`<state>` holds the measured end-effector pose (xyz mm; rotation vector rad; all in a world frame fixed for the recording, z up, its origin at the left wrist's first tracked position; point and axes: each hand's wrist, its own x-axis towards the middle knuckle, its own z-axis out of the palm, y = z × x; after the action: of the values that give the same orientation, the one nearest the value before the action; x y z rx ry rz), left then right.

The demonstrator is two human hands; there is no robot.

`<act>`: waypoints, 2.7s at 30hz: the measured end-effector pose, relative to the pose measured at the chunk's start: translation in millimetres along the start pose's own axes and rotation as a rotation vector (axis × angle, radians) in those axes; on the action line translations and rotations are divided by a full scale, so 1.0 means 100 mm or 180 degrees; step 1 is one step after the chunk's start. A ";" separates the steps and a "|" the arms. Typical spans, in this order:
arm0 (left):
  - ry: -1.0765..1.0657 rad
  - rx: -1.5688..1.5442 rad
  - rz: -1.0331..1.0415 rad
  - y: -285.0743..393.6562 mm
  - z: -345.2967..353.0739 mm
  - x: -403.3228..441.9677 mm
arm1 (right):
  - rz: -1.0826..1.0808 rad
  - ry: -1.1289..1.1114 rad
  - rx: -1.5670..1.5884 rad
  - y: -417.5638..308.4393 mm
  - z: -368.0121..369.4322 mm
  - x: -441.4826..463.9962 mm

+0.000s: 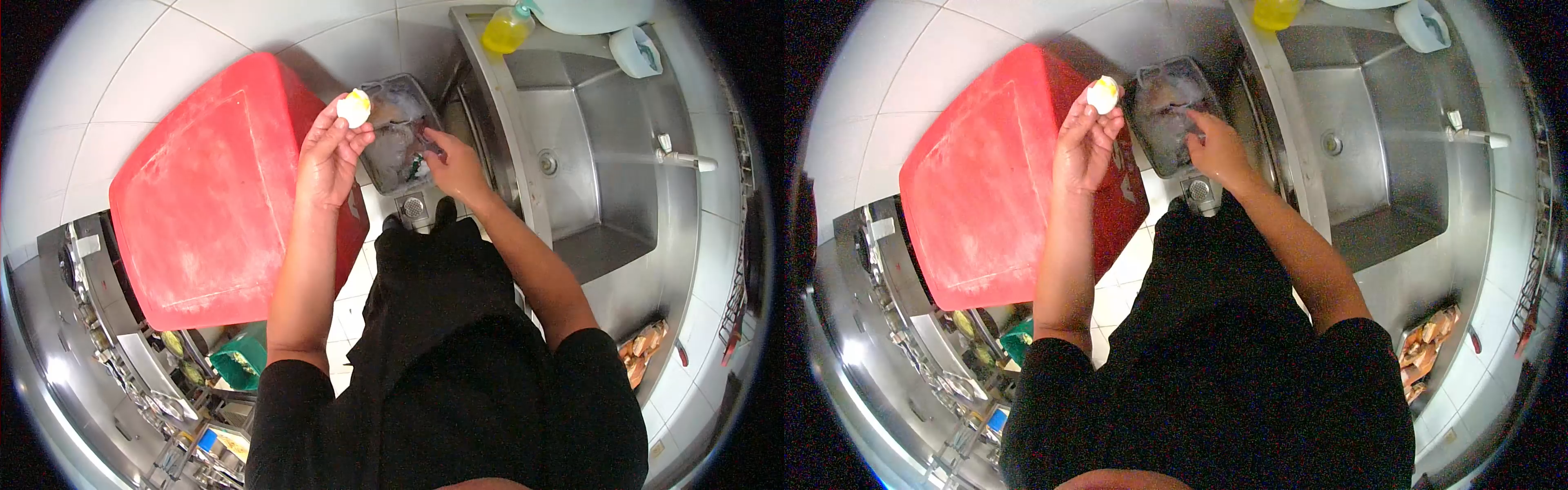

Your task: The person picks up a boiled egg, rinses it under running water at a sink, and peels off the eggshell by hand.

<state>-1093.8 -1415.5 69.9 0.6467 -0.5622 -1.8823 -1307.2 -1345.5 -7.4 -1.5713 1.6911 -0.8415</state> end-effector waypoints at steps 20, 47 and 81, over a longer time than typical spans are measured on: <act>-0.0238 -0.0473 -0.0048 0.02 0.02 0.06 | 0.1610 -0.3457 0.5598 -2.38 -1.53 -0.92; -0.0570 -0.0280 -0.0206 0.00 0.02 -0.01 | -0.0659 -0.0471 0.1246 -1.27 -0.59 0.58; -0.0650 -0.0559 -0.0544 -0.02 0.12 -0.08 | 0.0868 -0.0653 0.4556 -0.97 -0.49 0.38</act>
<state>-1100.0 -1406.7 79.1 0.4001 -0.4760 -2.1468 -1294.8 -1389.6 98.5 -0.3881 0.6872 -1.2366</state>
